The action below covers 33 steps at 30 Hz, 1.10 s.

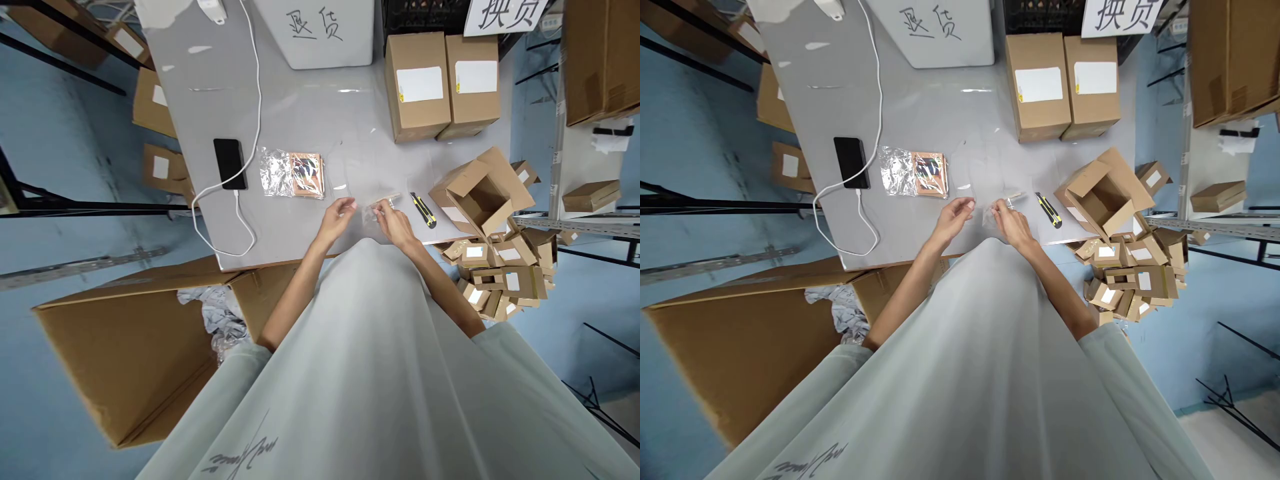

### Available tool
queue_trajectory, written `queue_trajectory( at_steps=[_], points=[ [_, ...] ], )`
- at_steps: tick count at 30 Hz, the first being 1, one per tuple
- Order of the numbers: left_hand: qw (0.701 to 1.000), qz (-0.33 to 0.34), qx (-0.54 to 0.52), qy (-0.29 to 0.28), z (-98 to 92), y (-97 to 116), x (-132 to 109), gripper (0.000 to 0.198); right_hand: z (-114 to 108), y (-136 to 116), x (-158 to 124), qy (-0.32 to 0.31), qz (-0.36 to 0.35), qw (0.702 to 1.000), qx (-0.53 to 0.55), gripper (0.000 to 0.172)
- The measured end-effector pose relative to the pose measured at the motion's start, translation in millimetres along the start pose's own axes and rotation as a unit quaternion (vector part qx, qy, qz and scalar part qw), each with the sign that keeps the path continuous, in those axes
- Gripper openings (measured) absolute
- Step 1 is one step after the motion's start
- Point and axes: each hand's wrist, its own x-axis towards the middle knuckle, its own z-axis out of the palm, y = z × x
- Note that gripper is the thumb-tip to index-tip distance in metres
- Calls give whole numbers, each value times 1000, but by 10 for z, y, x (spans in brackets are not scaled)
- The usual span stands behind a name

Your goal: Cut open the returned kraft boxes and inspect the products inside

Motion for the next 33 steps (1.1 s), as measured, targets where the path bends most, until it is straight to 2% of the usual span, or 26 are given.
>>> queue_trajectory(
  at_steps=[3, 6, 10, 13, 16, 18, 20, 22, 24, 26, 28, 31, 33],
  points=[
    [996, 26, 11, -85, 89, 192, 21, 50, 67, -106, -23, -45, -25, 996, -74, 34],
    [992, 32, 47, -114, 115, 277, 59, 51, 80, -106, -43, -55, -37, 995, -78, 46],
    [983, 60, 150, -91, 185, 264, 42, 66, 39, -26, -57, -48, -60, 996, -41, 75],
    [960, 100, 260, -26, 309, 273, -12, 59, 37, -13, -41, -43, -77, 996, -22, 85],
    [944, 102, 314, 7, 394, 332, -43, 42, 60, -43, -17, -11, -91, 995, -28, 79],
    [944, 90, 317, 14, 388, 374, -45, 39, 70, -59, -2, 36, -78, 995, -53, 72],
    [947, 79, 310, 28, 336, 393, -45, 38, 70, -59, 15, 96, -37, 992, -76, 69],
    [951, 69, 298, 43, 264, 377, -53, 37, 63, -43, 35, 126, 24, 989, -72, 66],
    [956, 57, 284, 51, 198, 336, -70, 34, 55, -21, 55, 97, 75, 992, -35, 51],
    [959, 53, 274, 50, 161, 291, -87, 32, 50, -9, 70, 54, 97, 994, 3, 34],
    [960, 73, 265, 46, 161, 268, -86, 34, 49, -14, 83, 44, 97, 994, 16, 28],
    [958, 129, 254, 26, 221, 292, -20, 40, 48, -41, 129, 63, 87, 994, 11, 23],
    [956, 145, 256, 9, 274, 334, 67, 36, 40, -54, 183, 71, 81, 994, 17, 22]
  ],
)
